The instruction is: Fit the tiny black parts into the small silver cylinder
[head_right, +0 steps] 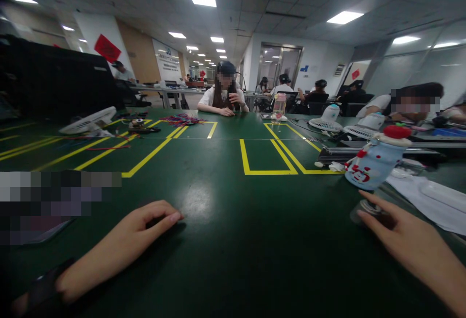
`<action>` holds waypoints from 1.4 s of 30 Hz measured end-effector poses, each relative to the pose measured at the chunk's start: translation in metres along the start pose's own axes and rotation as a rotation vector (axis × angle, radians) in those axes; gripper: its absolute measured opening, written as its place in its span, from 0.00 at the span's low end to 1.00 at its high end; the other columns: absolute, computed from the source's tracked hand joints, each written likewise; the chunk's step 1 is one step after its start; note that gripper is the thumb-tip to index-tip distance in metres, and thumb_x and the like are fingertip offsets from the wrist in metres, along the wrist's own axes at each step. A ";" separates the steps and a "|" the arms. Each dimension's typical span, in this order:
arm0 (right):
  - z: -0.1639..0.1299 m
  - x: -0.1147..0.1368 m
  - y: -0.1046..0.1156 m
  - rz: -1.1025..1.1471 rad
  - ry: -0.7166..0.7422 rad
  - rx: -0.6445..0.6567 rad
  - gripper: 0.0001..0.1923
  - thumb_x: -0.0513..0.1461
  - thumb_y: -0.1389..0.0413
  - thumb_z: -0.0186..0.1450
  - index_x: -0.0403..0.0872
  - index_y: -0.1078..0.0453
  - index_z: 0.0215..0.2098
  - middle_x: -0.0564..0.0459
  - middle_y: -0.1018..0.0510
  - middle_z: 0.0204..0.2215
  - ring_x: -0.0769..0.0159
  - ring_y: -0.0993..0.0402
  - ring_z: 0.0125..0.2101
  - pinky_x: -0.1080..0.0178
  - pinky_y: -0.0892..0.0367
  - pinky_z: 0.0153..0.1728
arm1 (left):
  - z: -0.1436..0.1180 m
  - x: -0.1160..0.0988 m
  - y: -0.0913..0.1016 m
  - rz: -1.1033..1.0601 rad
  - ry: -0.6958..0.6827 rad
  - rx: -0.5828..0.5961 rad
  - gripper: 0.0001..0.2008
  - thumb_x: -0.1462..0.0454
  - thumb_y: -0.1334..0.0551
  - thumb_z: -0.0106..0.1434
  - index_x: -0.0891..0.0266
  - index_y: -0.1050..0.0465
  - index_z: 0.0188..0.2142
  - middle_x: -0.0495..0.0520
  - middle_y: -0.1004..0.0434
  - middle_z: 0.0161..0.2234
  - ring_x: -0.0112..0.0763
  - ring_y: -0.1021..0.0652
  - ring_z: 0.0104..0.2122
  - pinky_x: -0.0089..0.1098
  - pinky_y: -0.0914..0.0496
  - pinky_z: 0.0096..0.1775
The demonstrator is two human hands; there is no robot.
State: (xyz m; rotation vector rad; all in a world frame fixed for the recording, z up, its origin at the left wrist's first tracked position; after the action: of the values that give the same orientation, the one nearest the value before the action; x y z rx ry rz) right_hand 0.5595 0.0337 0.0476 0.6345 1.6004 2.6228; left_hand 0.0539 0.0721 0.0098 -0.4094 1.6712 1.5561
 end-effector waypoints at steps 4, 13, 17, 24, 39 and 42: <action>-0.016 0.088 -0.013 0.060 0.145 0.114 0.30 0.53 0.49 0.61 0.52 0.39 0.58 0.41 0.25 0.42 0.63 0.25 0.30 0.60 0.32 0.30 | 0.000 -0.002 0.000 -0.002 -0.006 0.000 0.17 0.51 0.48 0.64 0.57 0.26 0.34 0.50 0.25 0.35 0.37 0.26 0.37 0.36 0.31 0.40; -0.110 0.321 -0.072 0.532 0.723 0.530 0.23 0.40 0.51 0.64 0.52 0.41 0.58 0.50 0.30 0.48 0.69 0.32 0.44 0.63 0.34 0.47 | -0.001 -0.004 0.005 0.054 -0.042 -0.015 0.16 0.53 0.48 0.65 0.57 0.26 0.33 0.49 0.24 0.34 0.35 0.26 0.37 0.34 0.32 0.41; -0.115 0.318 -0.087 0.585 0.708 0.524 0.29 0.41 0.48 0.62 0.53 0.47 0.62 0.49 0.33 0.50 0.67 0.34 0.47 0.59 0.36 0.50 | 0.001 -0.014 0.005 0.097 -0.075 -0.052 0.13 0.56 0.47 0.66 0.55 0.26 0.37 0.49 0.24 0.37 0.34 0.25 0.37 0.33 0.32 0.40; -0.110 0.297 -0.111 0.670 0.570 0.547 0.36 0.41 0.42 0.58 0.53 0.54 0.61 0.52 0.31 0.49 0.69 0.33 0.47 0.60 0.37 0.51 | 0.009 -0.082 -0.015 0.059 -0.277 -0.063 0.09 0.62 0.43 0.64 0.54 0.26 0.42 0.51 0.27 0.41 0.32 0.27 0.40 0.33 0.32 0.43; -0.112 0.298 -0.101 0.639 0.587 0.512 0.21 0.38 0.46 0.59 0.51 0.42 0.50 0.55 0.31 0.45 0.71 0.34 0.44 0.63 0.36 0.47 | 0.015 -0.031 -0.026 0.125 -0.096 0.016 0.06 0.57 0.38 0.59 0.47 0.21 0.35 0.48 0.26 0.41 0.37 0.28 0.43 0.39 0.36 0.46; -0.113 0.298 -0.098 0.617 0.627 0.484 0.24 0.39 0.47 0.61 0.52 0.45 0.55 0.53 0.34 0.50 0.70 0.36 0.49 0.62 0.38 0.52 | 0.015 -0.027 -0.036 0.222 -0.107 0.047 0.07 0.56 0.38 0.60 0.44 0.21 0.37 0.48 0.26 0.42 0.40 0.29 0.44 0.41 0.37 0.45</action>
State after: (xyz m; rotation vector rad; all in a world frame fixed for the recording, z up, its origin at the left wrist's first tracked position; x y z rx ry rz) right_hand 0.2271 0.0469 0.0186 0.3516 2.6420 3.0696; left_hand 0.1010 0.0723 0.0063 -0.1160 1.7113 1.6640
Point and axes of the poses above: each hand's wrist, its own z-axis towards the middle knuckle, its own y-axis out of the back of the hand, x = y × z, the point moved 10 cm from there along z, towards the middle knuckle
